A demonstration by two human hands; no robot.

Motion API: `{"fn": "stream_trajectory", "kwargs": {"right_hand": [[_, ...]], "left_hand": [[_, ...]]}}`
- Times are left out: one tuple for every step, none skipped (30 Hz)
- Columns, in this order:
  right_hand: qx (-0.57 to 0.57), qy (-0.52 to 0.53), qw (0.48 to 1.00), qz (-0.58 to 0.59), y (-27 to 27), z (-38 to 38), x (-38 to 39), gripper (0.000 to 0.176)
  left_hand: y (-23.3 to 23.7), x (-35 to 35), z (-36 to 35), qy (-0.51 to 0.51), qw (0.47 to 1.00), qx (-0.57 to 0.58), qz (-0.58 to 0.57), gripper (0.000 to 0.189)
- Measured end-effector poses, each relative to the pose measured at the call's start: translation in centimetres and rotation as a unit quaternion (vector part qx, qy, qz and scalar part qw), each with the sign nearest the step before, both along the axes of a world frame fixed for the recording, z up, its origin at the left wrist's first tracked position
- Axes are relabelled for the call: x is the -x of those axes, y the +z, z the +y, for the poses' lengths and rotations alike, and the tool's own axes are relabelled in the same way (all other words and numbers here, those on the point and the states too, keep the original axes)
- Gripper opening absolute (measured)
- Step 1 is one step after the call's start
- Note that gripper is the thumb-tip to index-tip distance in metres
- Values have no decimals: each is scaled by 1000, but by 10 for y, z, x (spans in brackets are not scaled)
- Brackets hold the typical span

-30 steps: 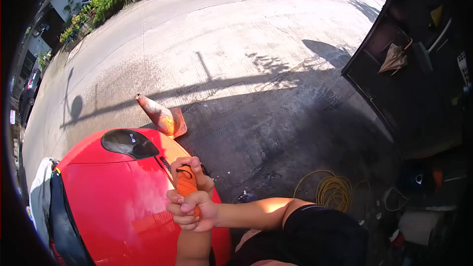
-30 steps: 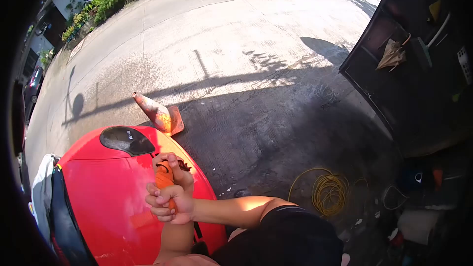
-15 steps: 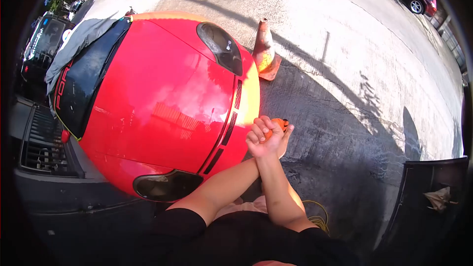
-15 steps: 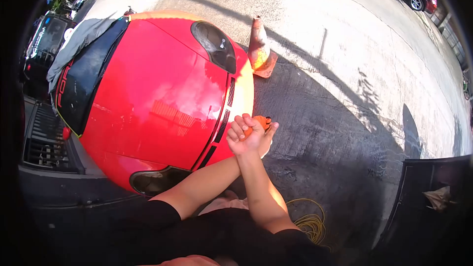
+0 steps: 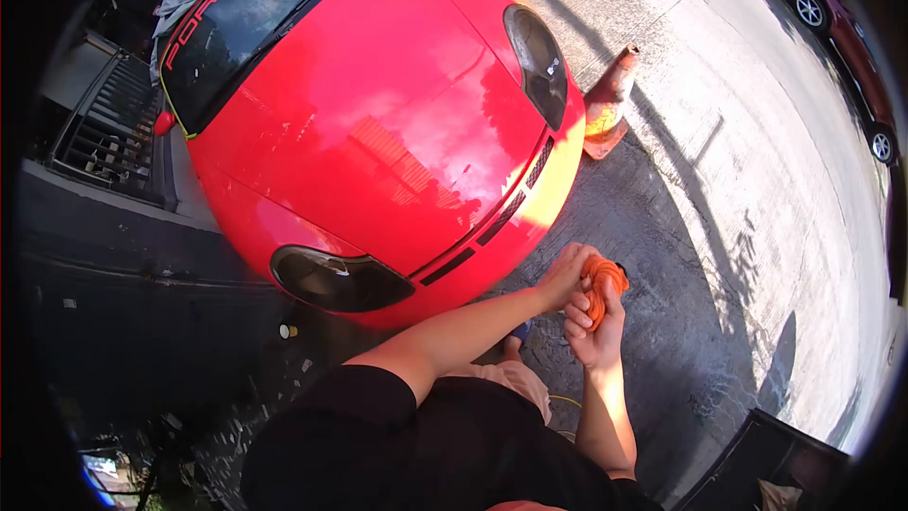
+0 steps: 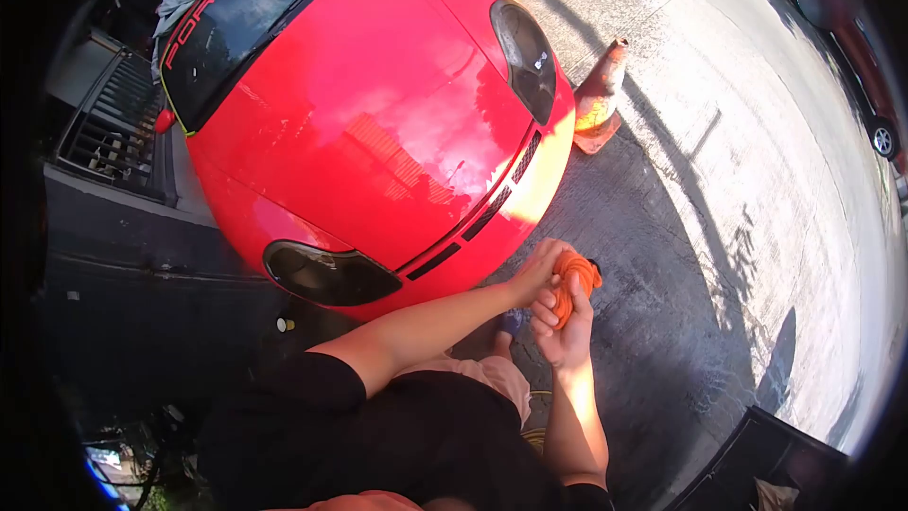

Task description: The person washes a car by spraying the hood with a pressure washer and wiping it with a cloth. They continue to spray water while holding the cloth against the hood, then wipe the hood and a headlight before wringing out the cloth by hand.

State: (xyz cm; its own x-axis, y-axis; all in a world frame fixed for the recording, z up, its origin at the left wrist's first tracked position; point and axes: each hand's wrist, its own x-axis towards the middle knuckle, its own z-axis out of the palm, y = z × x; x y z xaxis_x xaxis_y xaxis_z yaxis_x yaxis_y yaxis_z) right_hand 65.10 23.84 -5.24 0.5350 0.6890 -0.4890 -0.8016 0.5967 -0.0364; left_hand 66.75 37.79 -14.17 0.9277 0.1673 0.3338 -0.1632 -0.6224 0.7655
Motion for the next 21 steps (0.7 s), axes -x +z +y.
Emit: {"fn": "stream_trajectory", "kwargs": {"right_hand": [[60,38,997,-30,1,-12,7,38],[154,85,981,-87,-7,-25,14,37],[244,128,950,-147,-16,-34,21,37],[372,153,886,-230,-23,-34,27,36],[488,168,798,-311,-31,-33,32,35],[529,183,717,-415,-37,-33,34,38],[559,188,624,-513,-44,-31,35,42],[564,200,618,-511,-61,-28,34,44],[568,194,564,-568,-70,-21,31,44],[541,197,563,-593,-86,-15,26,44],[513,204,561,-617,-97,-5,18,43],[487,247,523,-655,-107,4,9,44],[458,288,482,-689,-112,16,0,45],[429,327,438,-719,-107,30,-6,47],[402,334,458,-719,-104,48,-9,47],[376,340,477,-717,-80,81,-1,48],[342,322,482,-740,-55,111,11,49],[305,303,486,-761,-29,142,22,49],[256,258,472,-803,-11,171,34,50],[215,255,470,-817,-5,198,43,48],[175,252,468,-828,-4,222,53,45]], "left_hand": [[-3,9,22,-24,999,14,18,24],[-4,17,46,-59,995,35,68,26],[-10,27,70,-95,987,58,117,27],[-10,40,91,-130,974,82,166,29],[-2,53,108,-140,952,121,243,32],[10,67,123,-148,924,159,314,35],[23,84,135,-133,918,186,325,33],[33,102,143,-119,911,213,334,31],[35,119,152,-87,919,229,308,31],[34,137,158,-54,926,247,282,30],[29,152,162,-19,929,267,254,30],[20,166,164,33,946,255,196,29],[8,179,167,85,957,241,139,28],[9,188,171,137,962,224,81,28],[9,198,173,153,958,226,88,27],[29,207,171,168,954,230,96,26],[50,216,170,180,950,234,105,26],[69,224,173,182,957,211,86,25],[75,231,180,186,955,218,76,25],[78,238,187,189,954,225,66,26],[82,246,194,191,952,233,58,27]]}}
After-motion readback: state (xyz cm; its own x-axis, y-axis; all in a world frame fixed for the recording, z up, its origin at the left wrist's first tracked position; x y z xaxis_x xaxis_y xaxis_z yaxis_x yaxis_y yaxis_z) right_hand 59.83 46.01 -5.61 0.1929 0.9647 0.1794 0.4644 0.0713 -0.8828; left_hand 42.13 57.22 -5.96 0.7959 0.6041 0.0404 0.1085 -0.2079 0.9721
